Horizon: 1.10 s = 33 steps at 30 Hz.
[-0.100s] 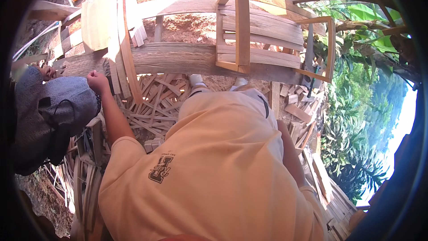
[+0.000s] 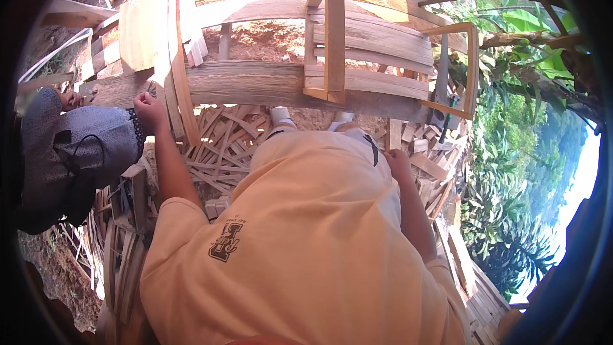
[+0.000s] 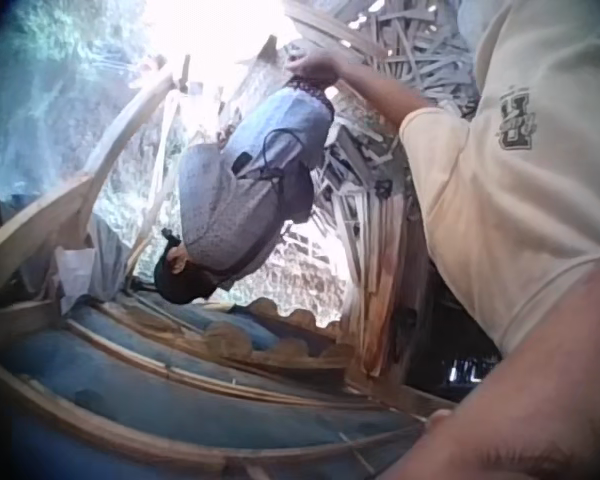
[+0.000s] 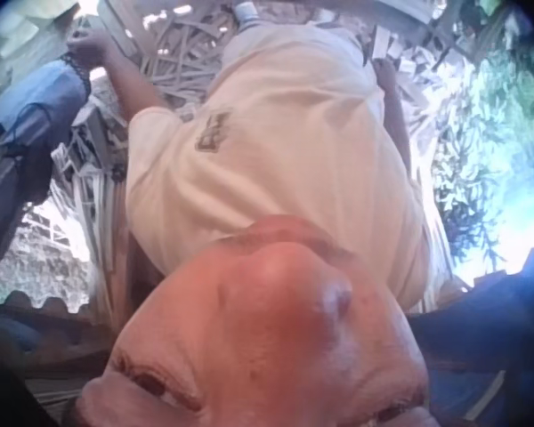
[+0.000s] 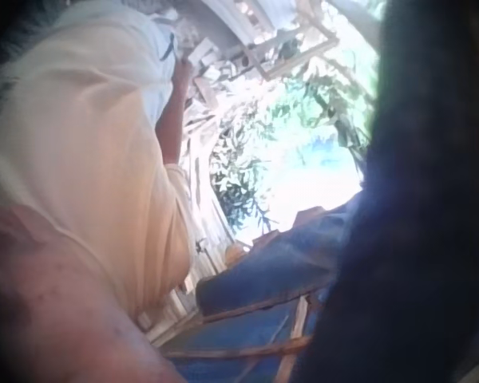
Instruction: The person assembles a wooden chair by hand, positioning slats and side frames onto a base structure. They use a hammer to drive nails into the joints to secure the components together. The assembly process involves repeated alignment and hammering of the wooden parts.
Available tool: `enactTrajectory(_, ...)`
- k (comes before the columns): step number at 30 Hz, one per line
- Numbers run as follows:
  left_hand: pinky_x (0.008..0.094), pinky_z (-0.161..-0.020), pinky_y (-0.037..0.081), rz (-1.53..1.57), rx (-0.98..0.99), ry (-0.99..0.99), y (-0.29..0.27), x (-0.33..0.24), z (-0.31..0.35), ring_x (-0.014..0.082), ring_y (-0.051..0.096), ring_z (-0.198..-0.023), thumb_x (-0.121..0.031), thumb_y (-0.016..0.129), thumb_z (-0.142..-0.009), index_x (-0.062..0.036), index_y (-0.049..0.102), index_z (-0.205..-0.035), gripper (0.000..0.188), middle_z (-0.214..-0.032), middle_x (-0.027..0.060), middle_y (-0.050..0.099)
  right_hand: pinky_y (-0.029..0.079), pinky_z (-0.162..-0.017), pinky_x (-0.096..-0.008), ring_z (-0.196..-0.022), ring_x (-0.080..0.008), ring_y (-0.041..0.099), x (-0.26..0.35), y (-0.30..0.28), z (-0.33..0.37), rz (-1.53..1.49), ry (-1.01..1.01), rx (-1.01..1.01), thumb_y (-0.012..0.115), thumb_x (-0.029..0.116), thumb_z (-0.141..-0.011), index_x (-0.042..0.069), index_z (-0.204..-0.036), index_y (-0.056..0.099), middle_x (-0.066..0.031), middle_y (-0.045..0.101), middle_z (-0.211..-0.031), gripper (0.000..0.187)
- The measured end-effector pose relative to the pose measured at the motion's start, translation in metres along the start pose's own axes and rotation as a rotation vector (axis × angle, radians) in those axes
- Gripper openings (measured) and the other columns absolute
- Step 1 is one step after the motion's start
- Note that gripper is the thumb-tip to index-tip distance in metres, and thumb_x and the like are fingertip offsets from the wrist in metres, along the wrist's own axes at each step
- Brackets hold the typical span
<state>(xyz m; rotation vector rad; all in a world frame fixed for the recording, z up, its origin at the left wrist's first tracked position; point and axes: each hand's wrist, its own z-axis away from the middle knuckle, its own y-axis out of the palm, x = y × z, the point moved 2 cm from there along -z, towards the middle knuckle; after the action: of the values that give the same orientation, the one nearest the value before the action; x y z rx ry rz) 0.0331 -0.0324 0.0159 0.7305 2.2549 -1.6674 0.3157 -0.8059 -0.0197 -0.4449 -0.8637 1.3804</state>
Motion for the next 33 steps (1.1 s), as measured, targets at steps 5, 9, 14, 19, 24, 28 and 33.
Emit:
enactTrajectory(5,0.0436,-0.073,0.051,0.201,0.171,0.134,0.001,-0.101,0.127,0.0329,0.064,-0.078,-0.016,0.064,-0.097,-0.0017,0.061,-0.094,0.015,-0.088,0.0149,0.066,0.051,-0.096,-0.0433,-0.109,-0.0371,0.064,0.177,-0.075,-0.073,0.049,-0.560,-0.200,0.073,0.023,-0.089,0.000,-0.126,0.062,-0.0204,0.068,-0.117,0.044)
enactTrajectory(9,0.0428,-0.073,0.052,0.173,0.401,0.307,-0.019,-0.108,0.214,0.0331,0.065,-0.083,-0.009,0.065,-0.093,-0.0024,0.062,-0.096,0.008,-0.088,0.0148,0.065,0.039,-0.113,-0.0489,-0.137,-0.0365,0.043,0.282,-0.029,-0.105,0.201,-1.031,-0.069,0.081,0.025,-0.079,0.007,-0.139,0.052,-0.0164,0.047,-0.147,0.069)
enactTrajectory(14,0.0421,-0.069,0.051,0.056,0.604,0.261,-0.070,-0.110,0.313,0.0326,0.065,-0.080,-0.007,0.065,-0.092,-0.0024,0.062,-0.095,0.006,-0.088,0.0154,0.065,0.033,-0.118,-0.0497,-0.141,-0.0364,0.039,0.292,-0.017,-0.147,0.233,-1.217,-0.029,0.085,0.028,-0.074,0.013,-0.145,0.049,-0.0141,0.045,-0.150,0.080)
enactTrajectory(19,0.0410,-0.069,0.052,-0.070,0.571,0.053,-0.133,-0.063,0.355,0.0310,0.066,-0.075,-0.007,0.066,-0.091,-0.0020,0.063,-0.095,0.007,-0.088,0.0147,0.067,0.036,-0.115,-0.0487,-0.137,-0.0337,0.044,0.279,-0.003,-0.159,0.223,-1.245,-0.061,0.081,0.031,-0.078,0.020,-0.147,0.049,-0.0122,0.048,-0.147,0.076)
enactTrajectory(24,0.0408,-0.070,0.052,-0.232,0.570,-0.130,-0.170,-0.045,0.384,0.0301,0.066,-0.076,-0.008,0.067,-0.091,-0.0027,0.065,-0.094,0.006,-0.088,0.0149,0.067,0.039,-0.111,-0.0469,-0.131,-0.0314,0.049,0.275,0.007,-0.165,0.206,-1.243,-0.129,0.075,0.027,-0.080,0.018,-0.141,0.055,-0.0110,0.053,-0.142,0.065)
enactTrajectory(28,0.0415,-0.070,0.052,-0.264,0.586,-0.145,-0.172,-0.023,0.393,0.0300,0.066,-0.076,-0.009,0.067,-0.090,-0.0033,0.065,-0.094,0.007,-0.088,0.0146,0.067,0.040,-0.109,-0.0455,-0.128,-0.0297,0.051,0.274,0.010,-0.166,0.168,-1.257,-0.145,0.074,0.024,-0.080,0.019,-0.141,0.055,-0.0093,0.055,-0.139,0.065)
enactTrajectory(33,0.0424,-0.070,0.052,-0.211,0.551,-0.083,-0.159,-0.037,0.380,0.0306,0.066,-0.076,-0.010,0.067,-0.091,-0.0037,0.065,-0.094,0.008,-0.088,0.0142,0.067,0.040,-0.107,-0.0456,-0.127,-0.0288,0.051,0.275,0.008,-0.165,0.180,-1.272,-0.142,0.073,0.023,-0.081,0.019,-0.143,0.054,-0.0082,0.055,-0.137,0.065)
